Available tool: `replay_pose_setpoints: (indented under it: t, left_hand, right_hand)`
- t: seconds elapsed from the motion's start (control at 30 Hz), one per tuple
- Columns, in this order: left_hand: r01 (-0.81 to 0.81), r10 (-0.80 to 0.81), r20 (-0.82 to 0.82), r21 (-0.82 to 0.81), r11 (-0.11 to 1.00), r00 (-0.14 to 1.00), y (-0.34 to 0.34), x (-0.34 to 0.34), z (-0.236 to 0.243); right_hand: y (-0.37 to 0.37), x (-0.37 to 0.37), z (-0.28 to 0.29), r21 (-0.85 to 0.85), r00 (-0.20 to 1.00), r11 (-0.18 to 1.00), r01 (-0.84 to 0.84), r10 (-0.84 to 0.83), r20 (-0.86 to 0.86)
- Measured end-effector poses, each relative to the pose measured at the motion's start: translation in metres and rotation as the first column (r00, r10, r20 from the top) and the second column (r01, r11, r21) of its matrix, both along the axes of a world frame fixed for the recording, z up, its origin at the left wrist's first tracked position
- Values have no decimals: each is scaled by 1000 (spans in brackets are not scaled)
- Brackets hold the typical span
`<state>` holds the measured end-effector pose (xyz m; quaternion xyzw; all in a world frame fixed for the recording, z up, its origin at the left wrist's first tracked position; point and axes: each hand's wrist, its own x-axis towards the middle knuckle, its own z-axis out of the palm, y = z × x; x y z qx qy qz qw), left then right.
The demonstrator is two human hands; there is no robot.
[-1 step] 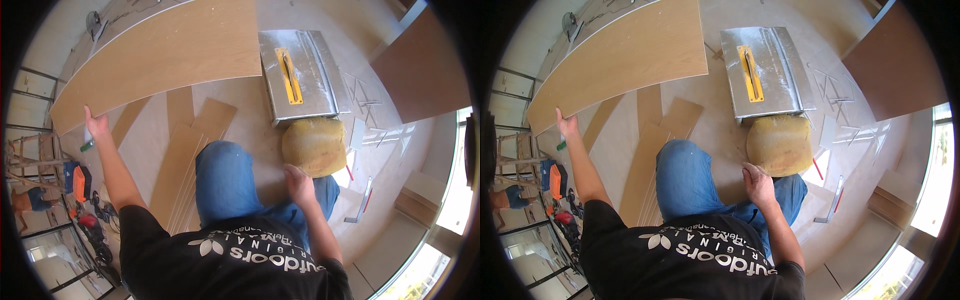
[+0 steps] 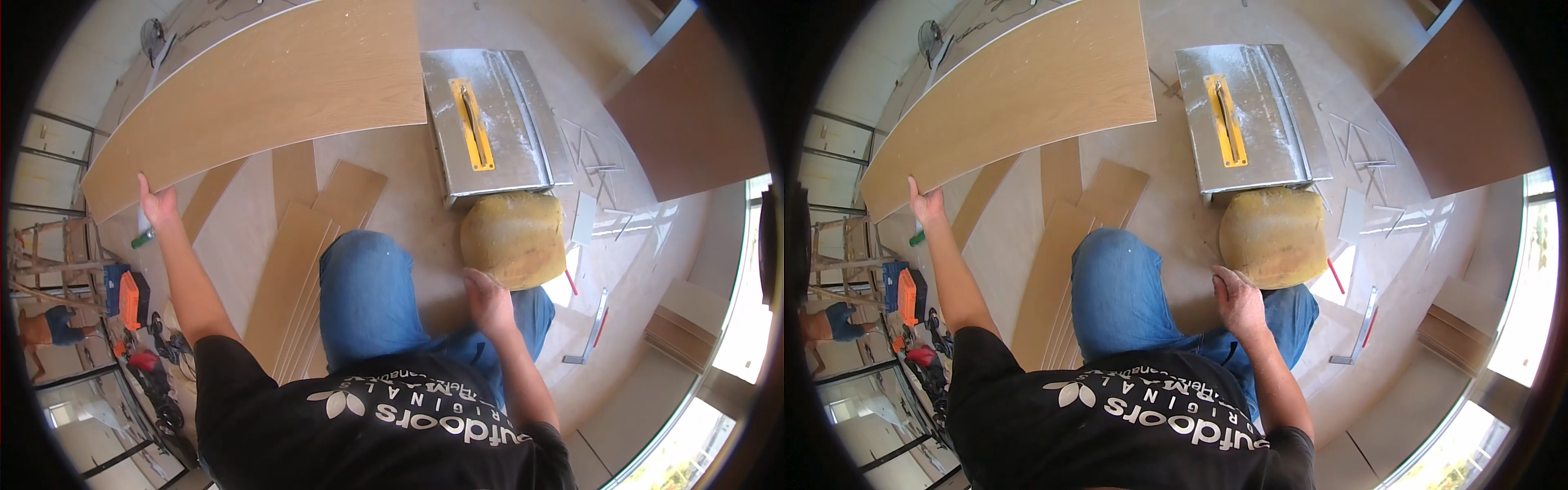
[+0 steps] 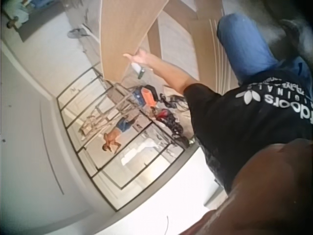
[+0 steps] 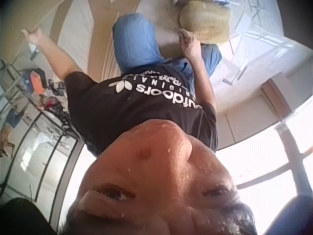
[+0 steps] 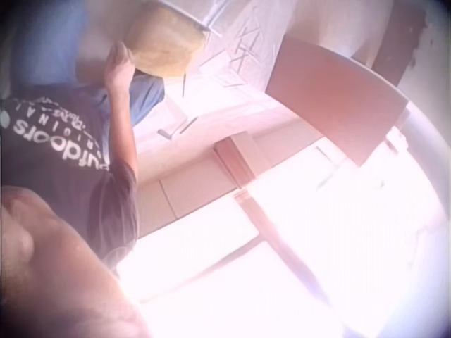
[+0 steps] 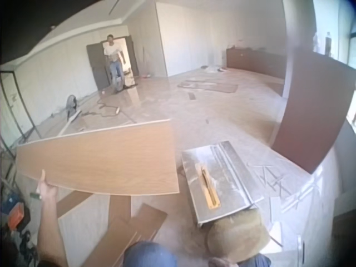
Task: The person marks a flooring plank with a pencil and square ruler before using a table saw to cut the plank to length.
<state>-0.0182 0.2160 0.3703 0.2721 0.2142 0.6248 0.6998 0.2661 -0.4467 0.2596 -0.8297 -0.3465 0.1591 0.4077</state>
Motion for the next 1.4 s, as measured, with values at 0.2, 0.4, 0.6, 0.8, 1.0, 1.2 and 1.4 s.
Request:
replay_pose_setpoints:
  t: [0.2,0.4,0.6,0.8,1.0,1.2,1.4]
  left_hand:
    - [0,-1,-31,-17,1000,1000,9,-15,-9]
    - [-5,3,-53,-31,1000,999,6,-15,-18]
    - [15,-20,-98,-52,999,995,-2,-12,-30]
    - [-6,-4,-107,-90,996,994,0,-29,-64]
    - [-150,126,-165,-137,979,978,-5,-61,-107]
    - [-274,229,-213,-210,939,950,-15,-98,-136]
    - [-336,291,-222,-207,919,931,-25,-127,-145]
  right_hand:
    - [0,0,4,-32,1000,999,-3,3,13]
    - [1,1,3,-28,1000,1000,11,-10,14]
    - [3,2,3,-15,1000,1000,-6,6,26]
    - [5,4,5,-47,1000,999,3,-3,-9]
    - [11,6,7,-100,999,995,-9,5,-33]
    - [21,9,9,-44,997,997,-66,67,29]
    - [29,6,7,-18,995,995,-97,98,24]
